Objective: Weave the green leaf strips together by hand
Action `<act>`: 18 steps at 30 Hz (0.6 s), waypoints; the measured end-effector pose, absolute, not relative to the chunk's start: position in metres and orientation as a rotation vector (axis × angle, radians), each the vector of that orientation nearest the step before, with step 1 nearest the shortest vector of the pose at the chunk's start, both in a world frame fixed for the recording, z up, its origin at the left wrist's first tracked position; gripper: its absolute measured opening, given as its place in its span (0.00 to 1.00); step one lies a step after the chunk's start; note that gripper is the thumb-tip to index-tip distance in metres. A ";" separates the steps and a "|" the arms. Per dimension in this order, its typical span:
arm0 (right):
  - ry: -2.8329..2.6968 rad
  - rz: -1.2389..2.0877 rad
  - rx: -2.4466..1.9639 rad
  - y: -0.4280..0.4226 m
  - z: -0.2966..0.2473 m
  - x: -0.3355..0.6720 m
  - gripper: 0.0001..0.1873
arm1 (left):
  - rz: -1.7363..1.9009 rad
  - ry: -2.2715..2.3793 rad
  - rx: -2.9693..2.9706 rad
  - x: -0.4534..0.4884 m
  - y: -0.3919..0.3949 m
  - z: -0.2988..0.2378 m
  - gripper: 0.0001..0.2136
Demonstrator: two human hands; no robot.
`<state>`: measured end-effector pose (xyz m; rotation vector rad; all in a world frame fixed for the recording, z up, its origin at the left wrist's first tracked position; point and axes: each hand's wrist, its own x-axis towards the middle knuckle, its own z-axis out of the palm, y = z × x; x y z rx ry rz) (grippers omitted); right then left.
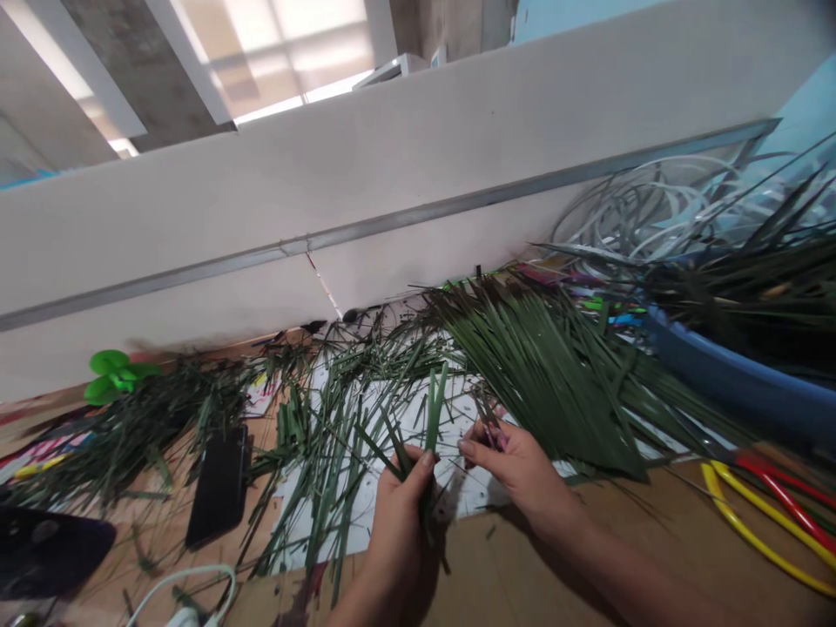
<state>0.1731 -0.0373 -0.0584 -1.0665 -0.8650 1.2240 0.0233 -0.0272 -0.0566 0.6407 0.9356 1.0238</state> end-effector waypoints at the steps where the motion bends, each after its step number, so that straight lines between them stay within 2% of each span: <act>1: -0.864 1.241 -1.053 -0.039 -0.057 0.173 0.19 | 1.020 0.934 0.646 0.023 -0.026 -0.058 0.15; 18: -0.941 1.422 -0.869 -0.053 -0.041 0.168 0.12 | 1.071 0.911 0.634 0.020 -0.020 -0.054 0.15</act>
